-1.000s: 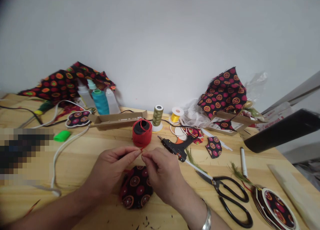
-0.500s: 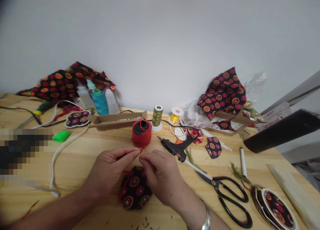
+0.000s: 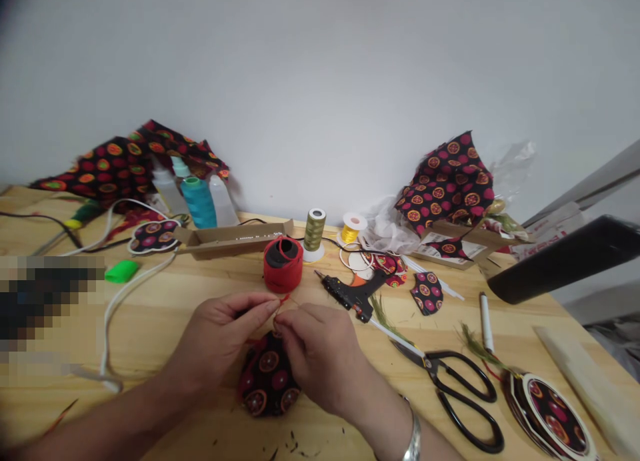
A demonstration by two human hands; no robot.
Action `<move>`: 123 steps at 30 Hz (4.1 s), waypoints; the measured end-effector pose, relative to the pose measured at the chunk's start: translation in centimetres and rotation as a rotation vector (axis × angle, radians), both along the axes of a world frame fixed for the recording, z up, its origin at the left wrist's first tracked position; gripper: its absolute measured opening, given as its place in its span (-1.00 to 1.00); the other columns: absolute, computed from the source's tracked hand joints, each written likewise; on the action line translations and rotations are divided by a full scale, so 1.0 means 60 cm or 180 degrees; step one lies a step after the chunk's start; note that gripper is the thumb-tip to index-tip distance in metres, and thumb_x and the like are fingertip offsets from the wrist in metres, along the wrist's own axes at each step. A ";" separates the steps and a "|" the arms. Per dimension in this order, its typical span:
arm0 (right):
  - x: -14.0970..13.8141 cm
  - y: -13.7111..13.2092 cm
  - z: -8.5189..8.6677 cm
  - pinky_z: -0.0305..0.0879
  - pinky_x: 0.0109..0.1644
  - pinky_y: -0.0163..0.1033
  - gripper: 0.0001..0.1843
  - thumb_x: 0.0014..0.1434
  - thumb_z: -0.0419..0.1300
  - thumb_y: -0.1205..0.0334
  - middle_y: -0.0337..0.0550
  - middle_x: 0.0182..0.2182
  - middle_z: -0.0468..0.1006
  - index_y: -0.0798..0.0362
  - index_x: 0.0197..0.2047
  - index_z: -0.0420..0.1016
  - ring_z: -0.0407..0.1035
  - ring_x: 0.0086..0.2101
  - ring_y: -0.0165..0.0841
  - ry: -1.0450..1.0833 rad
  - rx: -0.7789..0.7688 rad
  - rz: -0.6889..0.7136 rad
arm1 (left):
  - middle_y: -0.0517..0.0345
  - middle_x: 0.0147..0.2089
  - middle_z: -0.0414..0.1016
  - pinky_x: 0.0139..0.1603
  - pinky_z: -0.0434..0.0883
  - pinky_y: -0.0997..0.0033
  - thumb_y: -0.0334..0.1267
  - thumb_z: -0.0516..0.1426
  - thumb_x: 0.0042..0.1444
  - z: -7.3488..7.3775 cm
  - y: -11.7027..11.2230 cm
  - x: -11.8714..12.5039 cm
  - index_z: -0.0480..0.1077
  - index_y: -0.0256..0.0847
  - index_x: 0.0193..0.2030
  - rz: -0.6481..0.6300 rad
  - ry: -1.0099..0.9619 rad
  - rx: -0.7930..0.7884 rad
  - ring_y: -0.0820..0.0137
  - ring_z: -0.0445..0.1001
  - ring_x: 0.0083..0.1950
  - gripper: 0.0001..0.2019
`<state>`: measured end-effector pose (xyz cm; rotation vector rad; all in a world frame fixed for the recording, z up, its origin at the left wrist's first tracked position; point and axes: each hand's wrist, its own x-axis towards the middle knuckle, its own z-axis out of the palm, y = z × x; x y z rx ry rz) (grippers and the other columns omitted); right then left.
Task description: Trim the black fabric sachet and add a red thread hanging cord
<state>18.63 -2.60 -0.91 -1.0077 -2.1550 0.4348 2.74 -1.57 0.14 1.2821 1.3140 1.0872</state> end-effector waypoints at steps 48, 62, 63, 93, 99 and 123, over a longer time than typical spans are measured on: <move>0.006 0.014 0.020 0.16 -0.52 -0.42 -0.85 0.15 0.13 0.34 -0.30 -0.60 0.45 0.08 -0.35 0.54 0.23 -0.59 -0.51 0.0602 -0.0895 -0.0470 | 0.22 -0.44 0.61 -0.33 0.36 0.47 -0.24 0.20 -0.01 0.008 0.003 -0.004 0.59 -0.15 -0.43 -0.0243 -0.0066 -0.0036 0.38 0.46 -0.37 -0.87; 0.002 0.008 0.018 0.18 -0.48 -0.41 -0.82 0.17 0.09 0.35 -0.28 -0.56 0.48 0.08 -0.35 0.53 0.26 -0.55 -0.49 0.0449 -0.0946 -0.0247 | 0.24 -0.43 0.63 -0.28 0.41 0.46 -0.26 0.20 -0.02 0.005 0.002 -0.003 0.60 -0.12 -0.44 -0.0176 -0.0107 0.0007 0.35 0.51 -0.34 -0.88; 0.001 0.008 0.017 0.19 -0.47 -0.41 -0.82 0.17 0.09 0.35 -0.28 -0.55 0.49 0.08 -0.35 0.53 0.27 -0.55 -0.49 0.0459 -0.0957 -0.0232 | 0.24 -0.43 0.63 -0.28 0.41 0.45 -0.26 0.20 -0.02 0.005 0.003 -0.003 0.60 -0.12 -0.44 -0.0176 -0.0098 0.0010 0.35 0.52 -0.35 -0.88; -0.001 -0.001 0.010 0.11 -0.45 -0.38 -0.78 0.19 0.04 0.43 -0.29 -0.58 0.39 0.06 -0.41 0.45 0.24 -0.55 -0.49 -0.0071 -0.0558 -0.0052 | 0.22 -0.48 0.60 -0.38 0.38 0.51 -0.26 0.21 -0.04 -0.001 -0.005 0.002 0.58 -0.17 -0.49 -0.0133 -0.0248 -0.0159 0.40 0.48 -0.42 -0.88; -0.004 -0.002 0.003 0.06 -0.46 -0.33 -0.79 0.21 0.01 0.40 -0.24 -0.56 0.42 0.08 -0.38 0.42 0.24 -0.54 -0.46 -0.0580 0.0164 -0.0239 | 0.23 -0.47 0.63 -0.32 0.41 0.48 -0.27 0.22 -0.05 0.003 0.001 0.002 0.59 -0.16 -0.49 -0.0053 -0.0112 -0.0082 0.36 0.51 -0.38 -0.89; 0.009 0.026 0.010 0.30 -0.32 -0.36 -0.85 0.07 0.19 0.46 -0.21 -0.42 0.49 0.04 -0.36 0.54 0.37 -0.38 -0.43 0.1179 -0.0561 -0.0161 | 0.26 -0.57 0.51 -0.52 0.16 0.55 -0.29 0.25 -0.07 -0.007 -0.001 0.000 0.60 -0.17 -0.46 -0.0887 -0.0682 -0.0872 0.52 0.27 -0.53 -0.92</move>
